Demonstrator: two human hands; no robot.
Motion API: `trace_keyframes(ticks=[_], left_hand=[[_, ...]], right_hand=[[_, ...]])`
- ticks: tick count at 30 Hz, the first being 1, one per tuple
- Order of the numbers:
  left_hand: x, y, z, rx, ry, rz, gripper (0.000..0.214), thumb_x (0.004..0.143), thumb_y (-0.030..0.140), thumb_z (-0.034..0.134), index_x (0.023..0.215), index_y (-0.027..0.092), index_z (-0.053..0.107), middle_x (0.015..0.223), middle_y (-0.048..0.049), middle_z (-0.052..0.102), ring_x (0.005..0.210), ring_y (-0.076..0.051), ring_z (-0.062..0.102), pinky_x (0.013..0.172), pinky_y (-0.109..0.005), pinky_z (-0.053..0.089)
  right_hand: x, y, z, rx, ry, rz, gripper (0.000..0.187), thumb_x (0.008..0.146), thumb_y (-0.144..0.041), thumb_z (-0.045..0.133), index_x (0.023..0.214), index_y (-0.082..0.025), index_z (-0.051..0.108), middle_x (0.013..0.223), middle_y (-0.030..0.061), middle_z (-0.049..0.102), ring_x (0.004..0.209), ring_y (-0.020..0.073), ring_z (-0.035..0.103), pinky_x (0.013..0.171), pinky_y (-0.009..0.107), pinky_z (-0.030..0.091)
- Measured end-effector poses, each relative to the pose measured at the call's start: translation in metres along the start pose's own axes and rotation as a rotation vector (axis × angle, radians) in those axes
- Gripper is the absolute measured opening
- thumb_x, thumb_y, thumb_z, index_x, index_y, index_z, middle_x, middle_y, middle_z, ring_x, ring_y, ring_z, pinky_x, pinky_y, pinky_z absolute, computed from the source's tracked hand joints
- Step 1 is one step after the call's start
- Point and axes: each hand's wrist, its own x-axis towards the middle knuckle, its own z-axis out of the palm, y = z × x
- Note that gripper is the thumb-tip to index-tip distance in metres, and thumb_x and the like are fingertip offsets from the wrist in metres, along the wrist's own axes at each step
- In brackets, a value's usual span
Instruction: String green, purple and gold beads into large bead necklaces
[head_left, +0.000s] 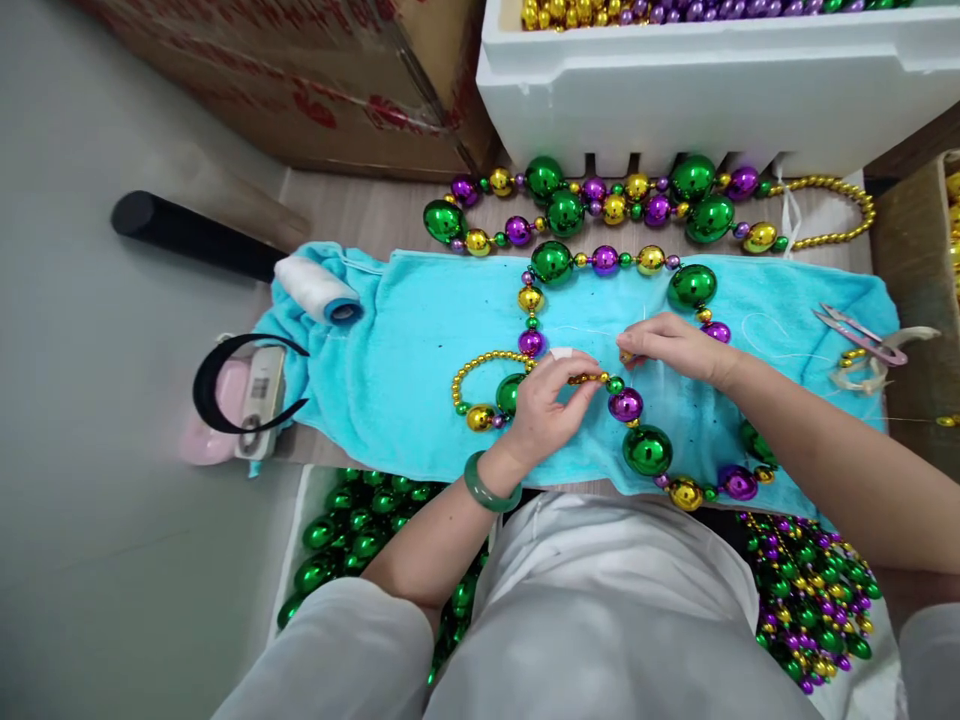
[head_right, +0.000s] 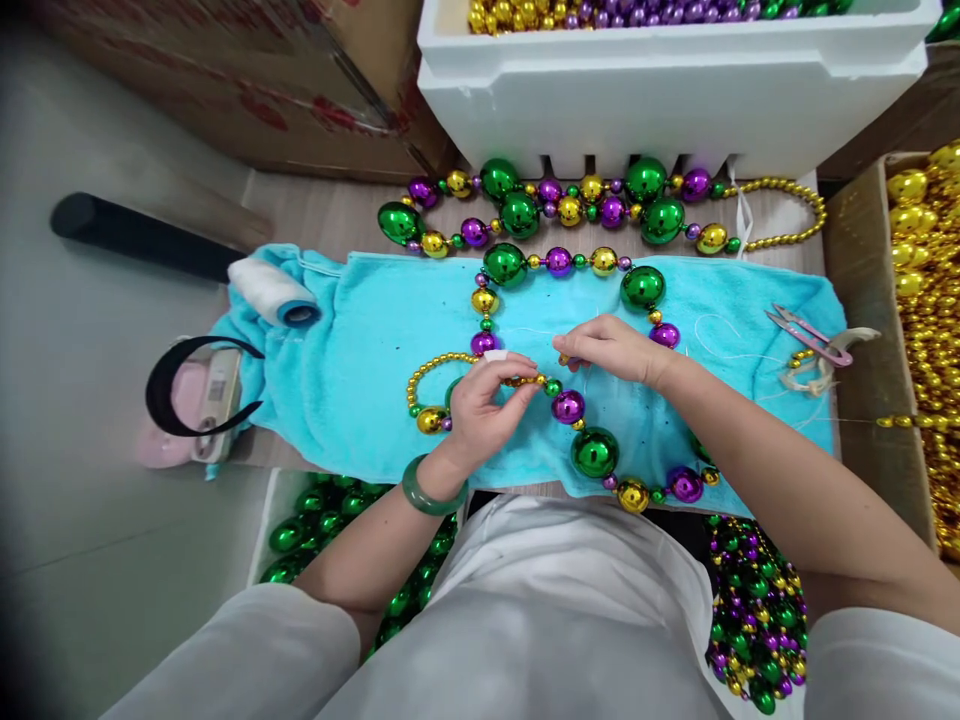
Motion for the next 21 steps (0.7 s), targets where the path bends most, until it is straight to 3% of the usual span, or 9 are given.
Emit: trace_keyframes(ticks=[21], left_hand=[[-0.003,0.002,0.002,-0.035,0.005,-0.096,0.007,0.083,0.019,0.064,0.089,0.019,0.063,0.088,-0.0017,0.070,0.084,-0.014,0.064,0.075,-0.029,0.052]], right_hand=[[0.013,-0.006,-0.002,-0.181,-0.150,-0.077,0.041,0.077,-0.049,0.056,0.057,-0.014,0.063,0.059,0.0036,0.059,0.061,0.0140,0.050,0.063,0.029,0.039]])
